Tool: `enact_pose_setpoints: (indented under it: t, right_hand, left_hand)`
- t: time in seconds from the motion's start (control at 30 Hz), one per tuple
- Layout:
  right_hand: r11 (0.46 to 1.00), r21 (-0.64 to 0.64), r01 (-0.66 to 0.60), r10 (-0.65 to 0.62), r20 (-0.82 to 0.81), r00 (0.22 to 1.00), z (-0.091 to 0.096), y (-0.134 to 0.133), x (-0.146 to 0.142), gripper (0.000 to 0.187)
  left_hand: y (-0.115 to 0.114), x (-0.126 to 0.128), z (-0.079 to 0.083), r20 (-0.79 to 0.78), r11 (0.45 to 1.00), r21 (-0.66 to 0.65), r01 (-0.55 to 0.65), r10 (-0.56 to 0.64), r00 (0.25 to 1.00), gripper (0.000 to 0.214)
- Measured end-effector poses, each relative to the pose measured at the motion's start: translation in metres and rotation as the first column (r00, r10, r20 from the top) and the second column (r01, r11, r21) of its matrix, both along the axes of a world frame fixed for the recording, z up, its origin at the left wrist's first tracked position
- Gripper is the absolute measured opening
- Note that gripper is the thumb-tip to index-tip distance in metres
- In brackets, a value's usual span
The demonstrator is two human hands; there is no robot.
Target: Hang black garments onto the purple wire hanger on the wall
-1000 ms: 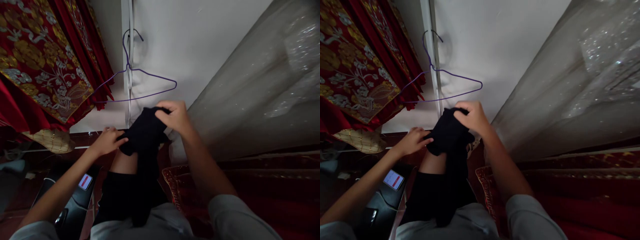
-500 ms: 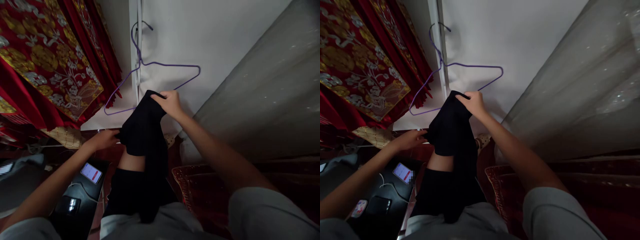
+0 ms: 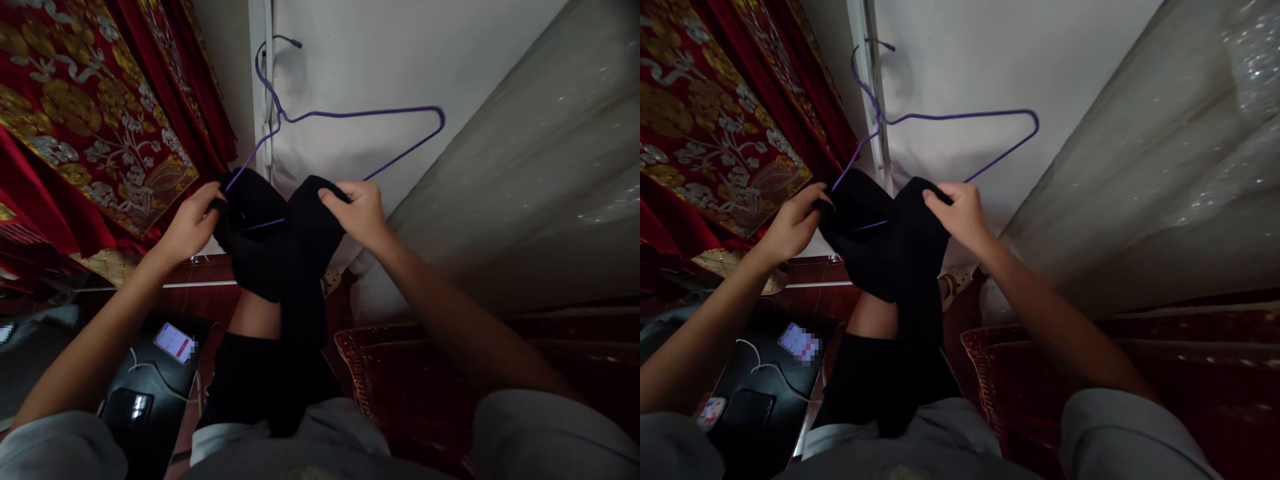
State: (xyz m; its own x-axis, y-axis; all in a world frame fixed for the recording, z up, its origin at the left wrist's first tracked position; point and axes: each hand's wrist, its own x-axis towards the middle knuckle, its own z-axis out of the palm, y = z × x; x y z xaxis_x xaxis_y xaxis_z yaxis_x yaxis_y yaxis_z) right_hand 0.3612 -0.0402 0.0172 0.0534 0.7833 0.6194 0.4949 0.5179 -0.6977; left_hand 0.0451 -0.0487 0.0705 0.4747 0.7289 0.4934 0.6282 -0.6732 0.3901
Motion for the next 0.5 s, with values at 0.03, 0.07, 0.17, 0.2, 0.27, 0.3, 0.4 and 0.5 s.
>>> enact_pose_setpoints:
  t: [0.03, 0.07, 0.17, 0.2, 0.27, 0.3, 0.4, 0.5]
  right_hand:
    - [0.999, -0.011, -0.037, 0.037, -0.019, 0.999, -0.002, -0.003, -0.006, 0.047]
    - [0.997, -0.021, -0.07, 0.069, -0.026, 0.997, -0.003, -0.005, -0.01, 0.048]
    - [0.998, 0.017, -0.059, 0.059, 0.026, 0.998, -0.001, -0.011, -0.008, 0.046]
    - [0.998, 0.065, -0.015, 0.012, 0.042, 0.999, 0.001, -0.011, -0.001, 0.041]
    - [0.974, 0.195, 0.118, -0.122, 0.009, 0.993, 0.008, -0.008, 0.02, 0.022]
    - [0.948, 0.257, 0.19, -0.186, -0.041, 0.982, 0.012, -0.004, 0.033, 0.012]
    - [0.879, 0.33, 0.344, -0.309, -0.154, 0.938, 0.023, 0.019, 0.074, 0.013]
    - [0.897, 0.274, 0.347, -0.34, -0.072, 0.938, 0.029, 0.051, 0.107, 0.011]
  left_hand:
    - [0.001, 0.009, 0.005, 0.03, 1.0, 0.031, -0.002, 0.001, 1.0, 0.022]
    - [0.005, 0.017, 0.008, 0.058, 0.998, 0.059, -0.016, 0.013, 0.998, 0.026]
    - [0.022, 0.028, 0.015, 0.109, 0.992, 0.107, -0.061, 0.049, 0.993, 0.038]
    - [0.029, 0.027, 0.017, 0.099, 0.992, 0.11, -0.063, 0.052, 0.994, 0.039]
    - [0.039, 0.021, 0.02, 0.047, 0.993, 0.104, -0.058, 0.053, 0.997, 0.037]
    - [0.042, 0.017, 0.021, 0.022, 0.993, 0.101, -0.059, 0.057, 0.998, 0.035]
    - [0.044, 0.01, 0.026, -0.031, 0.993, 0.093, -0.066, 0.07, 0.997, 0.033]
    - [0.045, 0.005, 0.029, -0.056, 0.992, 0.087, -0.09, 0.095, 0.994, 0.028]
